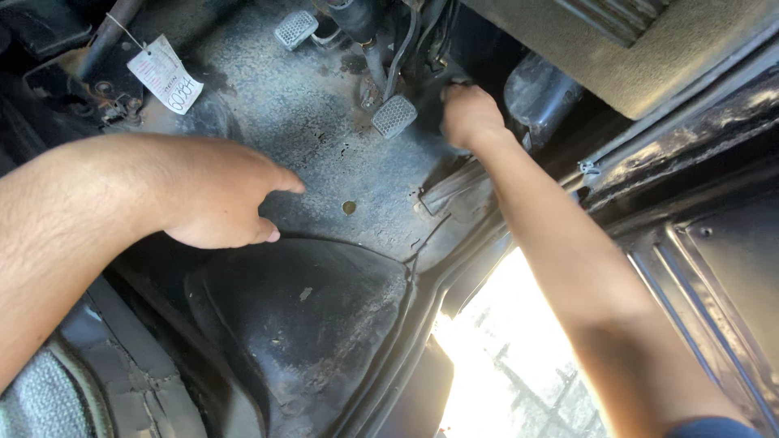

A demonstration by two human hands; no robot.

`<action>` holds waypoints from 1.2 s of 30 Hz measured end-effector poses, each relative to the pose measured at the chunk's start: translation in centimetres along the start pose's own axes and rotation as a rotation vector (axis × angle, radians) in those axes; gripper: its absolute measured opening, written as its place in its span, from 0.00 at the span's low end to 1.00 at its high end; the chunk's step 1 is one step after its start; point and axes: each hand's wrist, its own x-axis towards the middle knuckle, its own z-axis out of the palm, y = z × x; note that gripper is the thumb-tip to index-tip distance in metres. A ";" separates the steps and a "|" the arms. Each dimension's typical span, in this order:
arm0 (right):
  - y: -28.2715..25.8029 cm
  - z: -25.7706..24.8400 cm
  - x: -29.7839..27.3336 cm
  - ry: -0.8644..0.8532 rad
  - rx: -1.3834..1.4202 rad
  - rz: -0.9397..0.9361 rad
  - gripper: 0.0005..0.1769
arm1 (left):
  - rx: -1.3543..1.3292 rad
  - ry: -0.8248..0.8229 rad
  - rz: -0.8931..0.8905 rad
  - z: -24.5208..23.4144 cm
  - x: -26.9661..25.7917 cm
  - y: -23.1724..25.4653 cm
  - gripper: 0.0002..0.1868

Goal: The person cleans the interior floor and seat of a vehicle using a brush and a cloth. They scrub debris from the floor mat area with the brush and wipe down the car seat with a cloth.

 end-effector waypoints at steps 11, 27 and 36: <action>-2.2 -0.7 -3.5 -0.473 0.250 -0.179 0.27 | 0.030 0.032 0.002 0.2 -1.2 -0.1 0.32; -5.6 -1.8 -4.2 -0.497 0.044 -0.142 0.21 | 0.017 -0.006 0.036 0.1 -1.2 -0.2 0.30; -8.4 -3.7 -7.4 -0.484 0.087 0.023 0.14 | 0.160 -0.023 0.098 1.0 -0.6 0.4 0.18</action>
